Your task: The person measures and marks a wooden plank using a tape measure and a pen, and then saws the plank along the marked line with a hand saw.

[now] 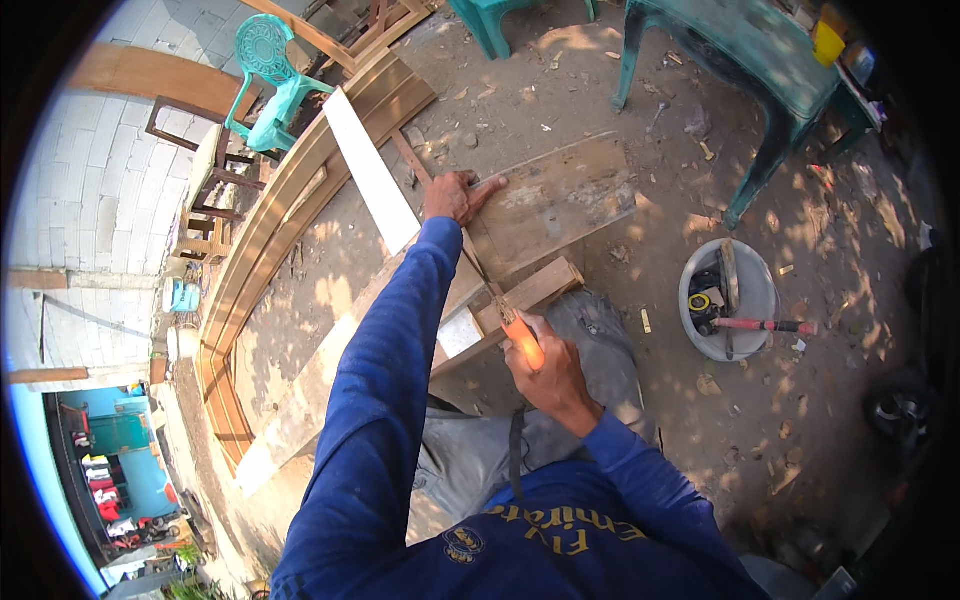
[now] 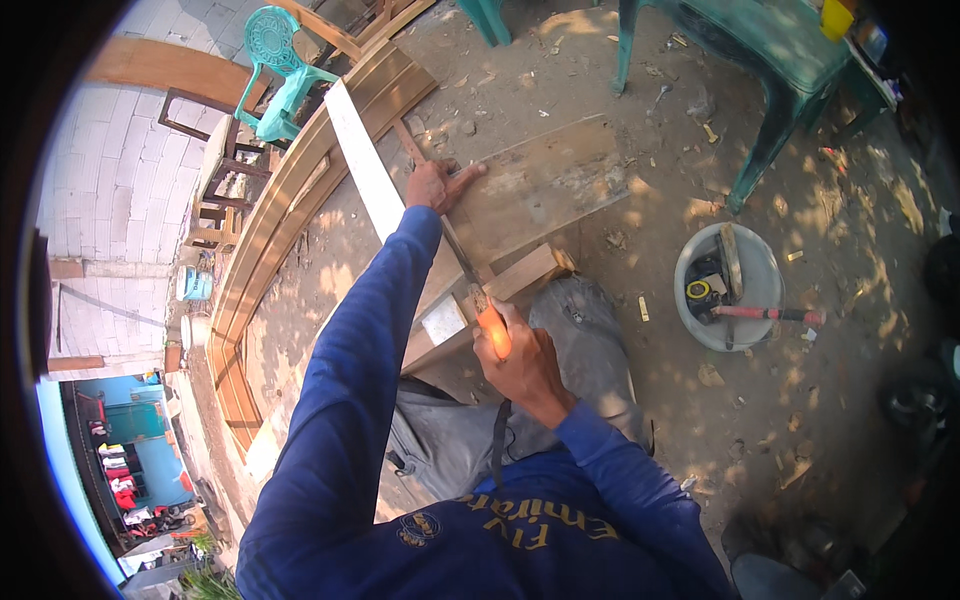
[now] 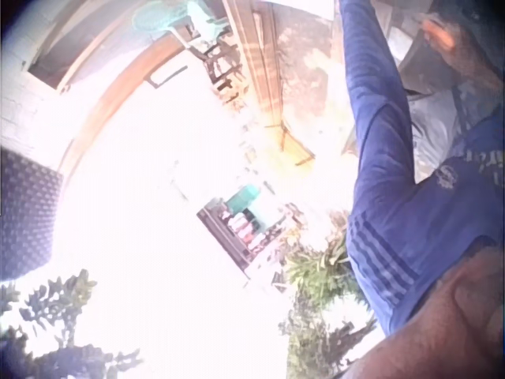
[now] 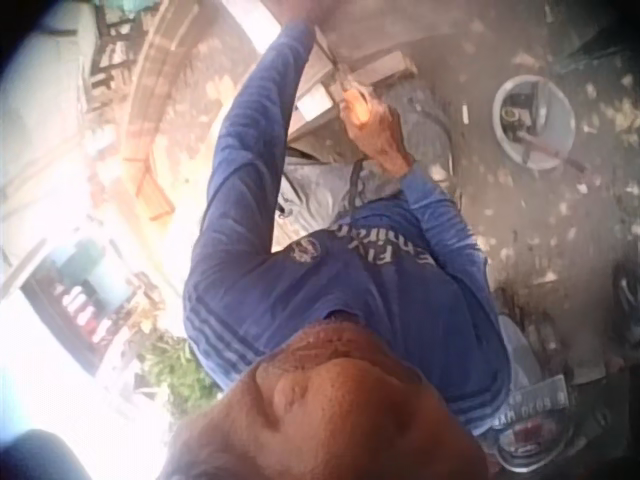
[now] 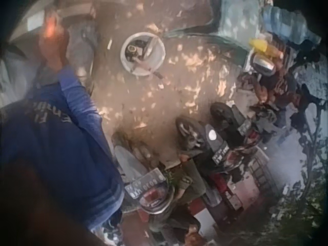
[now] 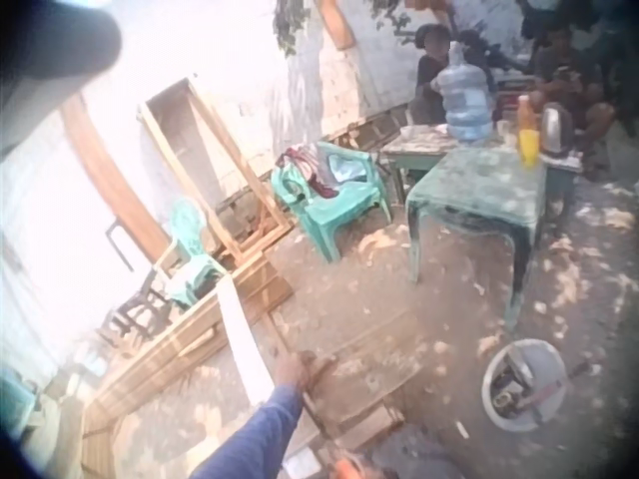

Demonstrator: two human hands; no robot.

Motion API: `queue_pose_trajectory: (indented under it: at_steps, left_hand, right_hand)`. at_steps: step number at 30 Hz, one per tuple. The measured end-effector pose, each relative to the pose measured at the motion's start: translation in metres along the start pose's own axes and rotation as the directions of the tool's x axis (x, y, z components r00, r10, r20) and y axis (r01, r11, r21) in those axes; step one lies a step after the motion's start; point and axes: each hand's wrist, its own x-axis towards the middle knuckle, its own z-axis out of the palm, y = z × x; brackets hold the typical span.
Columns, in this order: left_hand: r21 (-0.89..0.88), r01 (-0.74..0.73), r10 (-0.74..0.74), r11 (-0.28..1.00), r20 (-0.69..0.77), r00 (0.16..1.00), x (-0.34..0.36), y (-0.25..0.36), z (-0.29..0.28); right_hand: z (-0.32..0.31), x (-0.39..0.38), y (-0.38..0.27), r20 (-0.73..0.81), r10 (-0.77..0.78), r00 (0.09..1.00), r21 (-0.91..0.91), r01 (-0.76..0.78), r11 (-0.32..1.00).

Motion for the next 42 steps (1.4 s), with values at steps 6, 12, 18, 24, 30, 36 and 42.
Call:
queue_pose_trajectory:
  at_steps: [6, 12, 18, 24, 30, 36, 42]
  left_hand:
    - [0.224, 0.036, -0.008, 0.974, -0.125, 0.992, -0.01, 0.003, -0.014]
    - [0.127, 0.23, -0.172, 0.965, -0.354, 0.919, -0.004, -0.003, -0.062]
    - [-0.254, 0.408, -0.48, 0.877, -0.414, 0.774, -0.033, -0.068, -0.118]
    - [-0.668, 0.439, -0.752, 0.6, -0.284, 0.595, -0.136, -0.197, -0.096]
    - [-0.99, -0.1, -0.903, -0.096, 0.044, 0.427, -0.311, -0.215, 0.018]
    - [-0.951, -0.247, -0.972, -0.184, 0.214, -0.099, -0.362, -0.188, 0.093]
    - [-0.914, 0.151, -0.716, -0.377, 0.391, 0.578, -0.36, -0.109, 0.083]
  right_hand:
    - [-0.023, -0.031, -0.022, 0.006, 0.011, 1.0, 0.069, -0.011, 0.998]
    - [-0.091, -0.06, -0.045, 0.095, -0.055, 0.994, 0.009, 0.054, 0.998]
    - [-0.147, -0.069, -0.035, 0.098, -0.05, 0.994, 0.061, 0.044, 0.997]
    - [-0.134, -0.07, -0.017, 0.079, 0.069, 0.994, 0.246, -0.086, 0.965]
    - [-0.092, -0.067, -0.002, 0.002, 0.109, 0.994, 0.266, -0.106, 0.958]
    - [-0.045, -0.072, 0.002, 0.058, -0.01, 0.998, 0.253, -0.005, 0.967]
    - [-0.013, -0.079, -0.006, 0.141, -0.257, 0.956, 0.091, 0.246, 0.965]
